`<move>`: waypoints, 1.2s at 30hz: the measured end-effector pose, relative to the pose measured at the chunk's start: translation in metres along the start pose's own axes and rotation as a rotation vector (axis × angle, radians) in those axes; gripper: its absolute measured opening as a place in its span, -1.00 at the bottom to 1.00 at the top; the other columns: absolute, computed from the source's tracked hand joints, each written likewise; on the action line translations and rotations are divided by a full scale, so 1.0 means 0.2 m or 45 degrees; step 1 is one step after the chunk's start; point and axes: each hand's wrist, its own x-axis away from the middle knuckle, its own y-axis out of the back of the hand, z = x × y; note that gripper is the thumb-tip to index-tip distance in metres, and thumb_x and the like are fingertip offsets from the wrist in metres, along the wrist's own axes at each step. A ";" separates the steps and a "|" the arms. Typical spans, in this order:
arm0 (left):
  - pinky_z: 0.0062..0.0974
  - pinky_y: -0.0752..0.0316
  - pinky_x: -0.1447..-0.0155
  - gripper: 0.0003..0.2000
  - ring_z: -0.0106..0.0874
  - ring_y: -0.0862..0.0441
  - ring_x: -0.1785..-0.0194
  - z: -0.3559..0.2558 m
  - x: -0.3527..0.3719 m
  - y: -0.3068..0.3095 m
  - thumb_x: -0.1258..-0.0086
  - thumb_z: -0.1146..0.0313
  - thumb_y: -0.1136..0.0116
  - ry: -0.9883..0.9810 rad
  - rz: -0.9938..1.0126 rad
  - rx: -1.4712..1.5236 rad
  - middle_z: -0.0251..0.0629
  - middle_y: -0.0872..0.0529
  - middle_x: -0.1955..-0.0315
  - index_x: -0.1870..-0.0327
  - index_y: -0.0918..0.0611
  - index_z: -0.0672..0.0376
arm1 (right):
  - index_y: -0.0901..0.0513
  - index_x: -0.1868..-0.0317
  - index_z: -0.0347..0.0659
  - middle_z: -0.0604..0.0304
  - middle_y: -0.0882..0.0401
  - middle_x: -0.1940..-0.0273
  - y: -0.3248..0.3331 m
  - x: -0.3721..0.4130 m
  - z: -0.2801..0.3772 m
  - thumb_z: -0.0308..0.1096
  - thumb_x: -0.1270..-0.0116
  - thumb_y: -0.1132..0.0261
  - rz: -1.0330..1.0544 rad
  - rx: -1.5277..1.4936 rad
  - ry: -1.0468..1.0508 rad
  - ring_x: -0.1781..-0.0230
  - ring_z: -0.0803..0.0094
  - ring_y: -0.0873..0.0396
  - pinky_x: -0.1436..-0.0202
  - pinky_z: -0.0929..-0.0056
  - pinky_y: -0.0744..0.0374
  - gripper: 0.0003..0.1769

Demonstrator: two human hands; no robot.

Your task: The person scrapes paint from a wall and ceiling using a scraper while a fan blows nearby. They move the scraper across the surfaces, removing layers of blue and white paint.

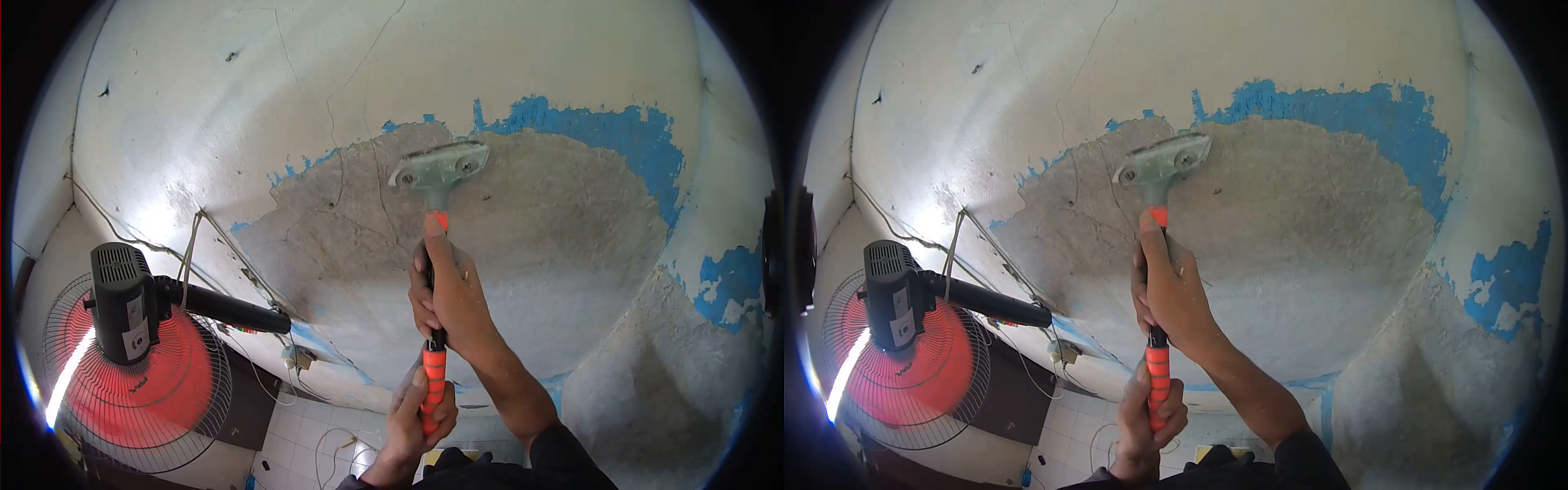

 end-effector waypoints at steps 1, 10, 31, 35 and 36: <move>-0.67 0.01 0.82 -0.50 -0.63 -0.07 0.87 0.01 0.00 0.00 -0.55 -0.04 0.23 -0.006 0.004 0.012 -0.43 -0.29 0.72 -0.34 -0.17 0.06 | -0.27 0.42 -0.10 0.39 -0.11 0.77 0.00 0.00 0.00 0.22 -0.49 0.06 -0.015 0.013 0.003 0.91 0.64 -0.07 0.89 0.57 -0.18 -0.45; -0.66 -0.05 0.74 -0.47 -0.59 -0.12 0.81 0.02 -0.03 0.01 -0.59 0.05 0.29 -0.030 0.051 0.063 -0.34 -0.31 0.66 -0.43 -0.16 0.19 | -0.27 0.44 -0.10 0.39 -0.09 0.78 0.02 -0.01 0.00 0.24 -0.48 0.05 -0.033 0.047 0.011 0.91 0.64 -0.06 0.88 0.57 -0.15 -0.43; -0.66 -0.01 0.79 -0.49 -0.61 -0.08 0.86 0.04 -0.10 -0.05 -0.53 -0.10 0.23 -0.072 0.081 -0.014 -0.44 -0.29 0.71 -0.32 -0.19 0.04 | -0.29 0.44 -0.11 0.39 -0.13 0.78 0.04 -0.04 0.06 0.26 -0.46 0.02 0.029 0.071 0.027 0.92 0.63 -0.08 0.88 0.60 -0.18 -0.42; -0.64 -0.02 0.79 -0.48 -0.60 -0.07 0.85 0.05 -0.08 -0.05 -0.54 -0.09 0.23 -0.031 0.069 0.027 -0.44 -0.29 0.70 -0.34 -0.16 0.03 | -0.29 0.43 -0.11 0.39 -0.13 0.78 0.04 -0.02 0.08 0.27 -0.46 0.04 0.008 0.077 -0.004 0.92 0.63 -0.07 0.88 0.59 -0.18 -0.41; -0.64 -0.02 0.79 -0.48 -0.60 -0.07 0.85 0.08 -0.06 -0.04 -0.54 -0.09 0.23 -0.001 0.066 0.055 -0.43 -0.29 0.70 -0.34 -0.16 0.03 | -0.29 0.43 -0.11 0.39 -0.13 0.78 0.06 0.00 0.05 0.27 -0.46 0.04 -0.013 0.084 -0.041 0.92 0.63 -0.07 0.88 0.59 -0.18 -0.41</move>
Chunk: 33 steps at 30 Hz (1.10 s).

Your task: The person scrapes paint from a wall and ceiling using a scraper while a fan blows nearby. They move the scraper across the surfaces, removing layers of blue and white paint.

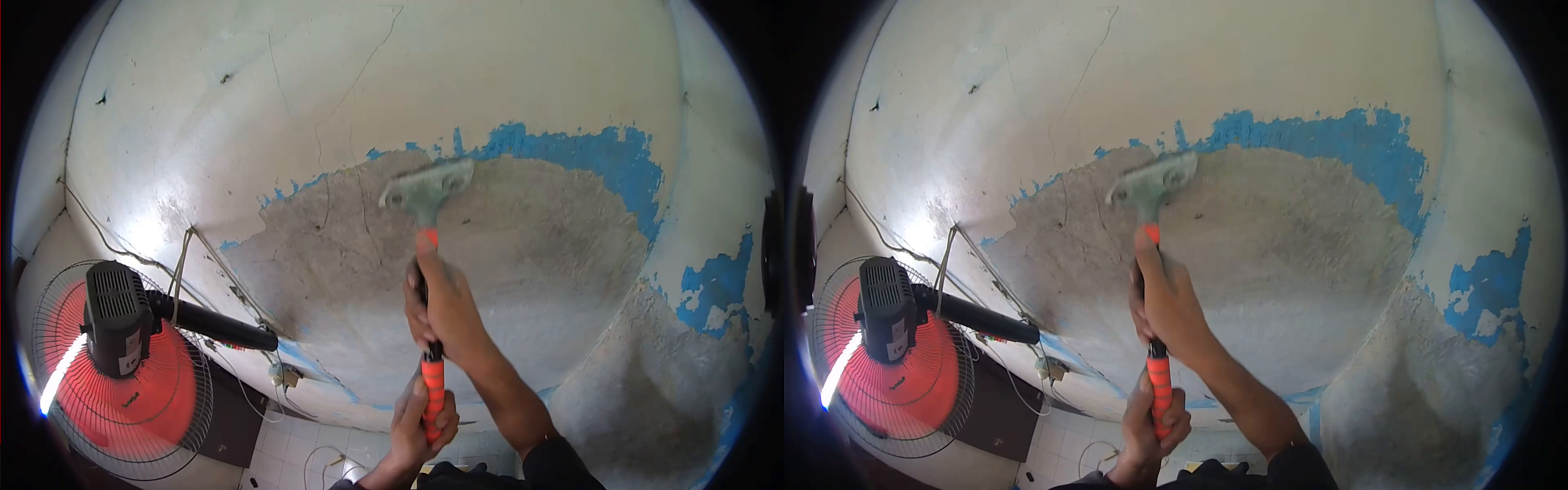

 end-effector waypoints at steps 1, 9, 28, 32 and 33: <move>-0.63 -0.02 0.79 -0.48 -0.59 -0.08 0.85 0.01 0.01 0.01 -0.53 -0.10 0.21 0.013 0.021 0.008 -0.43 -0.29 0.69 -0.35 -0.15 0.01 | -0.28 0.42 -0.12 0.39 -0.13 0.78 0.01 0.00 -0.01 0.26 -0.47 0.05 0.009 -0.004 0.007 0.92 0.63 -0.08 0.88 0.58 -0.19 -0.41; -0.66 -0.03 0.76 -0.46 -0.59 -0.09 0.84 -0.02 0.06 0.06 -0.55 -0.04 0.25 0.001 -0.010 -0.008 -0.39 -0.29 0.68 -0.40 -0.11 0.07 | -0.26 0.40 -0.11 0.38 -0.12 0.77 -0.02 0.01 -0.08 0.23 -0.49 0.07 0.025 -0.065 -0.020 0.92 0.62 -0.08 0.88 0.56 -0.19 -0.44; -0.66 0.01 0.79 -0.52 -0.62 -0.06 0.86 -0.04 0.06 -0.04 -0.57 -0.02 0.29 -0.070 -0.081 -0.070 -0.42 -0.26 0.71 -0.33 -0.17 0.09 | -0.28 0.43 -0.10 0.39 -0.11 0.77 -0.03 0.01 -0.02 0.24 -0.47 0.03 0.055 -0.070 -0.016 0.92 0.64 -0.06 0.88 0.57 -0.18 -0.44; -0.66 0.01 0.79 -0.52 -0.62 -0.06 0.86 -0.08 0.05 -0.05 -0.57 -0.03 0.29 -0.079 -0.082 -0.116 -0.42 -0.28 0.70 -0.33 -0.18 0.09 | -0.27 0.44 -0.09 0.40 -0.11 0.78 -0.05 -0.01 0.00 0.23 -0.48 0.03 0.062 -0.091 0.001 0.92 0.63 -0.06 0.88 0.57 -0.17 -0.44; -0.66 0.01 0.80 -0.52 -0.62 -0.06 0.86 -0.06 0.07 -0.05 -0.57 -0.03 0.29 -0.069 -0.096 -0.088 -0.42 -0.28 0.70 -0.33 -0.18 0.09 | -0.27 0.43 -0.09 0.40 -0.11 0.78 -0.05 0.00 -0.01 0.23 -0.48 0.03 0.058 -0.097 -0.007 0.92 0.63 -0.06 0.88 0.57 -0.17 -0.45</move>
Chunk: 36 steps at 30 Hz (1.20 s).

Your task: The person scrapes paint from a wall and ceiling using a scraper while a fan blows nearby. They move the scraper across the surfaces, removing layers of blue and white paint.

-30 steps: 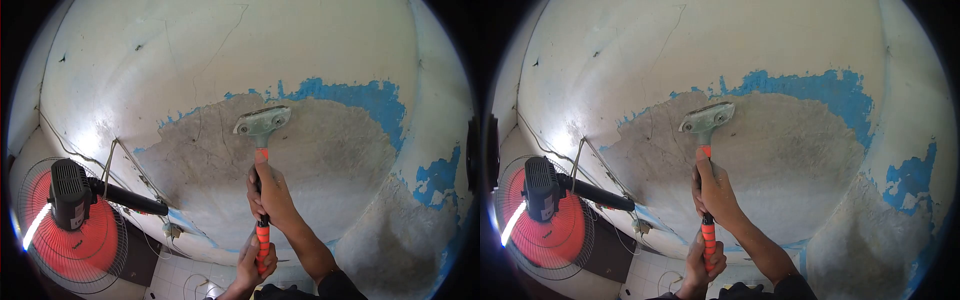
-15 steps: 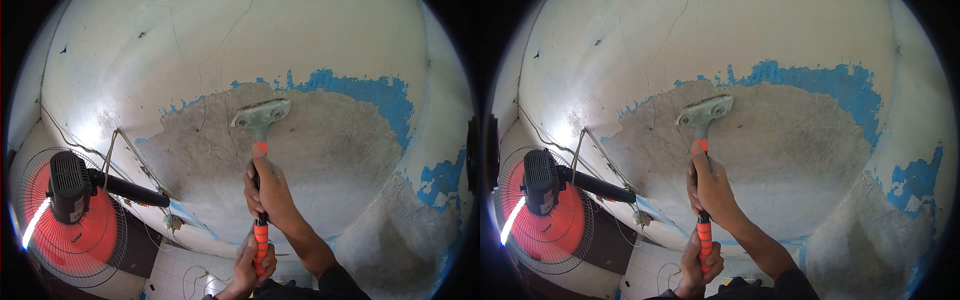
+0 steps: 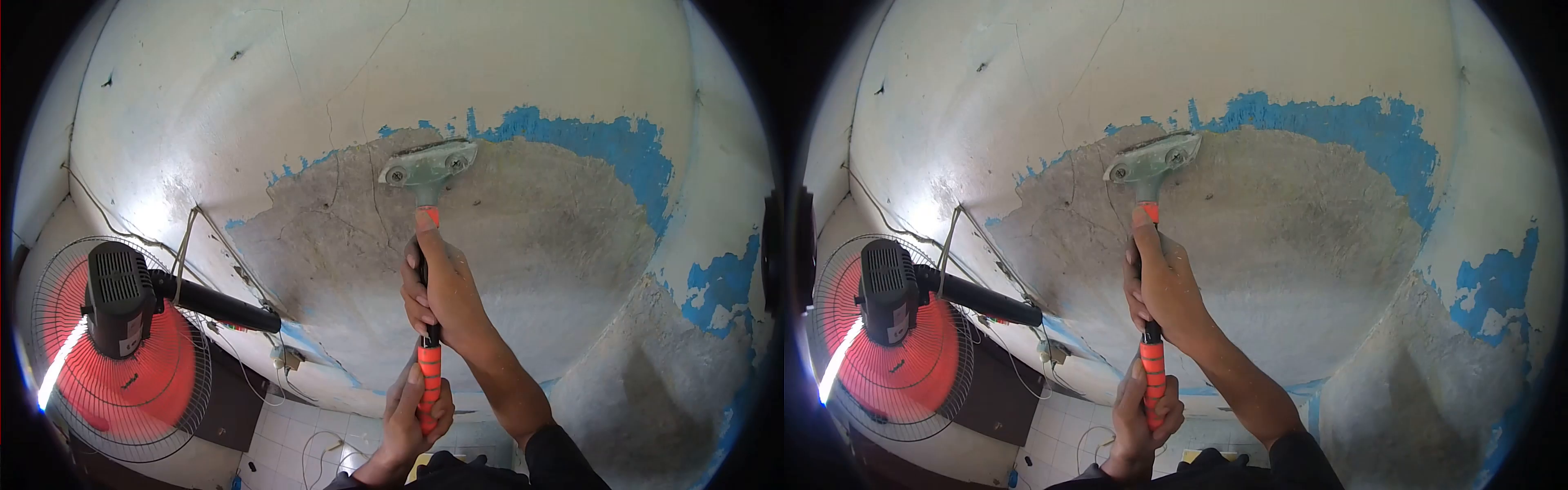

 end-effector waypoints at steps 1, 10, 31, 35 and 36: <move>-0.66 0.02 0.80 -0.52 -0.62 -0.06 0.86 0.01 0.01 0.00 -0.57 -0.03 0.29 0.008 -0.010 0.024 -0.42 -0.28 0.70 -0.34 -0.18 0.09 | -0.27 0.43 -0.09 0.40 -0.11 0.78 0.00 0.01 -0.01 0.23 -0.48 0.03 -0.005 0.011 -0.005 0.92 0.64 -0.06 0.88 0.57 -0.17 -0.44; -0.66 0.02 0.80 -0.52 -0.62 -0.05 0.86 0.03 0.01 0.00 -0.58 -0.02 0.31 0.011 0.026 0.050 -0.42 -0.27 0.71 -0.34 -0.17 0.09 | -0.28 0.43 -0.10 0.40 -0.11 0.78 0.01 0.00 -0.01 0.25 -0.46 0.02 0.001 0.019 0.022 0.92 0.64 -0.07 0.88 0.58 -0.16 -0.43; -0.66 0.01 0.81 -0.53 -0.62 -0.07 0.85 -0.01 -0.08 -0.01 -0.57 -0.04 0.29 -0.067 0.052 -0.018 -0.43 -0.27 0.71 -0.30 -0.20 0.08 | -0.28 0.44 -0.11 0.40 -0.11 0.77 -0.01 -0.04 0.05 0.27 -0.45 0.02 0.027 0.084 0.031 0.91 0.65 -0.06 0.87 0.58 -0.17 -0.41; -0.66 0.01 0.81 -0.53 -0.62 -0.08 0.86 0.01 -0.07 0.00 -0.57 -0.04 0.30 -0.037 0.062 0.019 -0.43 -0.28 0.70 -0.31 -0.19 0.07 | -0.28 0.44 -0.10 0.40 -0.10 0.77 0.00 -0.03 0.04 0.27 -0.45 0.03 0.013 0.096 0.026 0.91 0.64 -0.06 0.87 0.58 -0.18 -0.41; -0.66 0.01 0.81 -0.53 -0.61 -0.08 0.86 0.01 -0.06 0.00 -0.57 -0.04 0.30 -0.033 0.052 0.025 -0.43 -0.28 0.70 -0.31 -0.19 0.07 | -0.28 0.44 -0.10 0.40 -0.10 0.77 -0.01 -0.02 0.04 0.27 -0.45 0.02 0.008 0.092 0.010 0.91 0.64 -0.06 0.87 0.58 -0.18 -0.41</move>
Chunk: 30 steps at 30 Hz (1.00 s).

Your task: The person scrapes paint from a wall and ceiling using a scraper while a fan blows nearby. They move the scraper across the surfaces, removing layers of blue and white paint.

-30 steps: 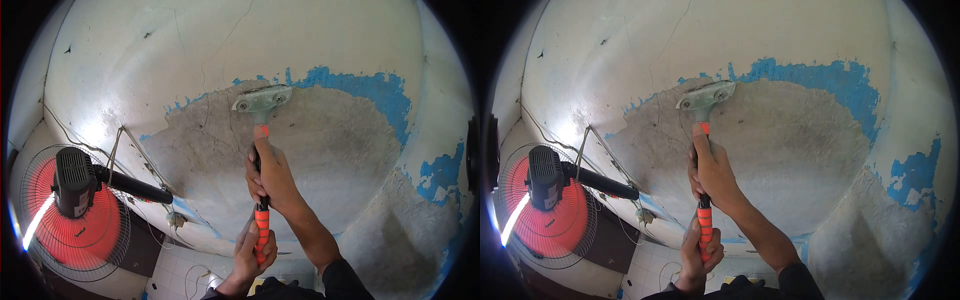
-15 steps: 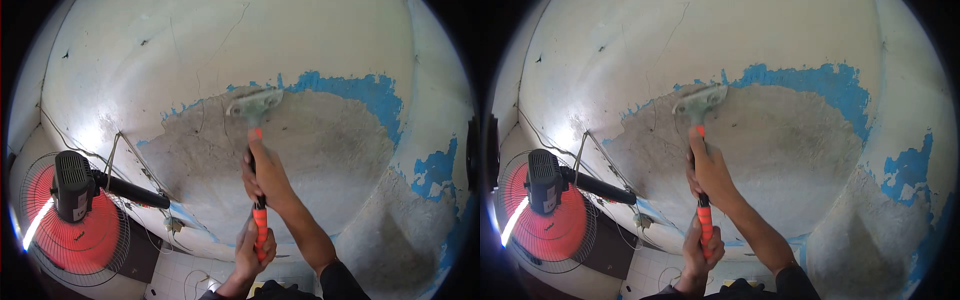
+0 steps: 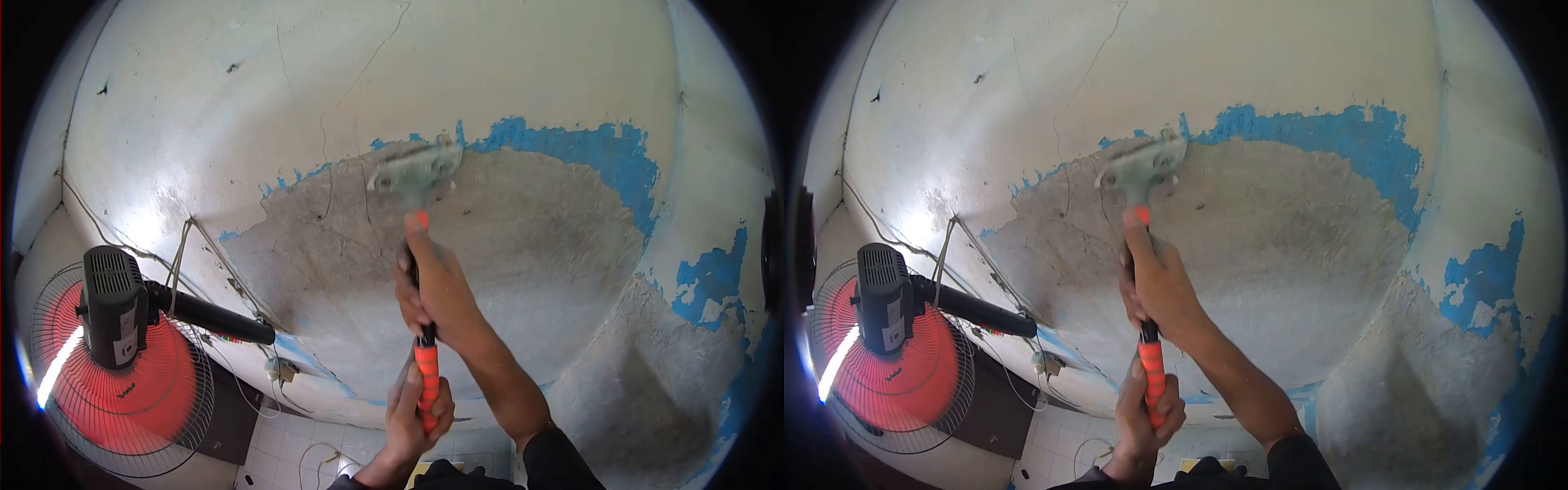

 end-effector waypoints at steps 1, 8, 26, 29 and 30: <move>-0.66 0.01 0.81 -0.53 -0.61 -0.08 0.86 0.00 0.00 0.01 -0.57 -0.05 0.30 -0.016 0.015 -0.019 -0.43 -0.28 0.70 -0.32 -0.18 0.05 | -0.28 0.45 -0.10 0.40 -0.10 0.78 -0.01 0.00 0.00 0.27 -0.45 0.02 0.002 -0.003 -0.001 0.91 0.64 -0.06 0.87 0.58 -0.18 -0.41; -0.69 0.00 0.80 -0.52 -0.62 -0.09 0.86 0.02 0.02 0.07 -0.57 -0.06 0.30 0.038 0.017 0.035 -0.45 -0.29 0.70 -0.35 -0.16 0.01 | -0.27 0.44 -0.09 0.40 -0.11 0.77 0.00 0.00 -0.07 0.26 -0.46 0.03 -0.014 0.006 -0.013 0.91 0.64 -0.07 0.86 0.57 -0.17 -0.42; -0.68 0.01 0.81 -0.57 -0.63 -0.10 0.85 0.01 0.05 0.10 -0.57 -0.06 0.28 0.071 -0.003 0.077 -0.47 -0.28 0.71 -0.30 -0.19 -0.06 | -0.27 0.43 -0.11 0.39 -0.13 0.77 -0.02 0.01 -0.09 0.23 -0.46 0.01 -0.004 -0.003 -0.002 0.91 0.63 -0.08 0.86 0.56 -0.20 -0.43; -0.67 0.01 0.80 -0.58 -0.63 -0.10 0.85 0.01 0.04 0.08 -0.57 -0.06 0.28 0.079 0.008 0.085 -0.47 -0.27 0.71 -0.29 -0.20 -0.06 | -0.28 0.43 -0.11 0.39 -0.13 0.77 -0.01 0.00 -0.08 0.23 -0.47 0.02 -0.010 0.010 -0.011 0.91 0.63 -0.08 0.86 0.56 -0.21 -0.44; -0.67 0.00 0.80 -0.58 -0.63 -0.10 0.85 0.01 0.04 0.09 -0.57 -0.06 0.28 0.078 0.006 0.081 -0.47 -0.27 0.71 -0.29 -0.20 -0.06 | -0.28 0.43 -0.11 0.39 -0.13 0.77 -0.01 -0.01 -0.08 0.23 -0.47 0.02 -0.009 0.010 -0.015 0.91 0.63 -0.07 0.86 0.56 -0.21 -0.44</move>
